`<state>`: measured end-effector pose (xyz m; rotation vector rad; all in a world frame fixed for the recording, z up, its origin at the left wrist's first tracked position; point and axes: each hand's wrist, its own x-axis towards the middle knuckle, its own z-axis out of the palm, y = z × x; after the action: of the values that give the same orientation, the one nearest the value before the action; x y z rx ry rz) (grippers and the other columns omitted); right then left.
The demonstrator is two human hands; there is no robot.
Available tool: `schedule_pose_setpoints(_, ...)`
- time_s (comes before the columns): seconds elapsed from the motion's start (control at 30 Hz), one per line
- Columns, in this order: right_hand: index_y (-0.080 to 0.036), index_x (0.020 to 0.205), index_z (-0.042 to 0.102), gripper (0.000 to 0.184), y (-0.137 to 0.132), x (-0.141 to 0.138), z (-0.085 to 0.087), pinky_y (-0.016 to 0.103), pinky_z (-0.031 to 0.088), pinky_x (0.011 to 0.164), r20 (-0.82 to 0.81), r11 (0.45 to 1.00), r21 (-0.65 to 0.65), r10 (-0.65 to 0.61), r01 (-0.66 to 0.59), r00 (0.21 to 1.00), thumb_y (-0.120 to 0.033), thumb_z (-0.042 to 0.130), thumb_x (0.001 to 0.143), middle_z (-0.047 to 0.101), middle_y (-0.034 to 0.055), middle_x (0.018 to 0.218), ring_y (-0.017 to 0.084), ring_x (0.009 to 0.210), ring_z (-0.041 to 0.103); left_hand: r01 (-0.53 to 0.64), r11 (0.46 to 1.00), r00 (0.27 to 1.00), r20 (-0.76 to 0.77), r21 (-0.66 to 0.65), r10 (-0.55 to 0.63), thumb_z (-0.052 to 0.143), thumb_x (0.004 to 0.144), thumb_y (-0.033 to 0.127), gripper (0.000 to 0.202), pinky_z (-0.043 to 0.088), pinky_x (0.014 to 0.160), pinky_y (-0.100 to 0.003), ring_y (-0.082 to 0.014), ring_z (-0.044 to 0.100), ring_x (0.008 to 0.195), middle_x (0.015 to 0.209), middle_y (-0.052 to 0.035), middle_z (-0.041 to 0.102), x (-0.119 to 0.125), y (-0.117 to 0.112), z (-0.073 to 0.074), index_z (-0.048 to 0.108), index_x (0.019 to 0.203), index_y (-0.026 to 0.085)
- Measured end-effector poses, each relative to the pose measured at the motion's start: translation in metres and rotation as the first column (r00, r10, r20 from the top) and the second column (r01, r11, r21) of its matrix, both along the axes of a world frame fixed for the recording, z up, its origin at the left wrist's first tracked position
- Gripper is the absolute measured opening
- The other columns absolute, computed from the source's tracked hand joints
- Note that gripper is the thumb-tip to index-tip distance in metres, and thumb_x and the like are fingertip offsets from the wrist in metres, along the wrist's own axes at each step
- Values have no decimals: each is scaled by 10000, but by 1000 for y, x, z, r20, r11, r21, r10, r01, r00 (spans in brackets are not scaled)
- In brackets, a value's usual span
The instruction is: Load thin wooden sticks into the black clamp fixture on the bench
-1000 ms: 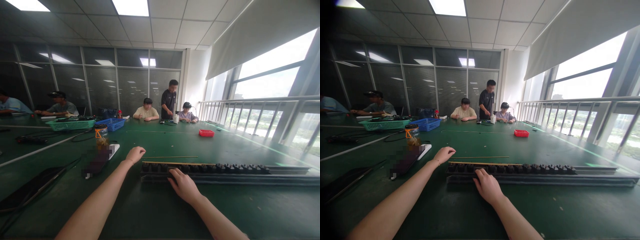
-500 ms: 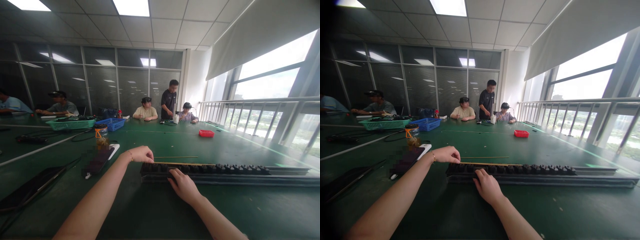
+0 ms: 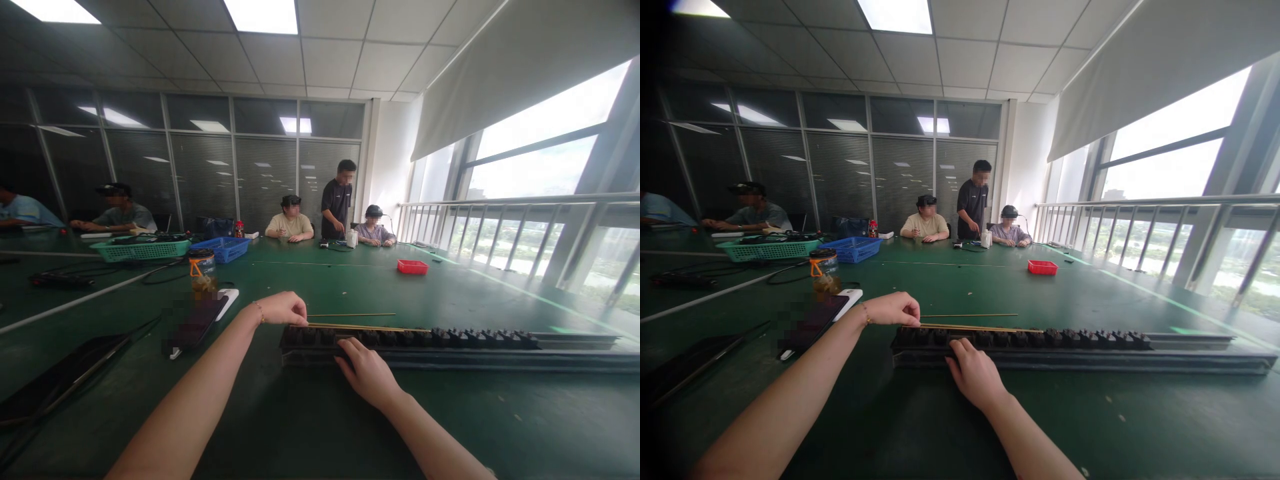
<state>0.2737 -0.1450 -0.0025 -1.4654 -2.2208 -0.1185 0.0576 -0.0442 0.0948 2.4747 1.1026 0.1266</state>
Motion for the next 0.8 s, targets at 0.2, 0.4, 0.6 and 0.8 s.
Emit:
schedule_pose_setpoints(0.2,-200,1082,462,305,1,1,-1,225,400,591,2,1000,-2,-1,1,1000,-333,299,861,553,56,1001,132,764,580,-23,995,999,47,95,19,513,694,443,306,375,568,-194,-122,546,662,735,0,636,1,-5,6,624,787,174)
schedule_pose_setpoints(0.4,-195,1074,467,309,0,1,1,224,393,560,13,1000,-4,-9,9,1000,-340,297,860,550,59,1005,138,755,581,-175,918,984,79,356,157,456,748,377,246,362,585,-214,-139,558,692,783,-12,640,-6,7,5,614,779,191)
schedule_pose_setpoints(0.6,-192,1071,472,311,-1,0,2,224,396,558,11,1000,-14,-12,12,1000,-341,299,860,550,60,1003,137,753,581,-267,863,960,42,430,276,464,753,336,195,365,595,-229,-155,568,718,792,-10,644,-23,29,-20,619,755,218)
schedule_pose_setpoints(0.8,-198,1066,478,308,-1,0,2,226,399,568,7,1000,-13,-12,12,1000,-341,301,859,551,61,1000,136,759,580,-294,885,947,-17,361,322,500,740,322,160,379,606,-225,-153,574,737,801,-9,646,-27,43,-61,626,743,224)
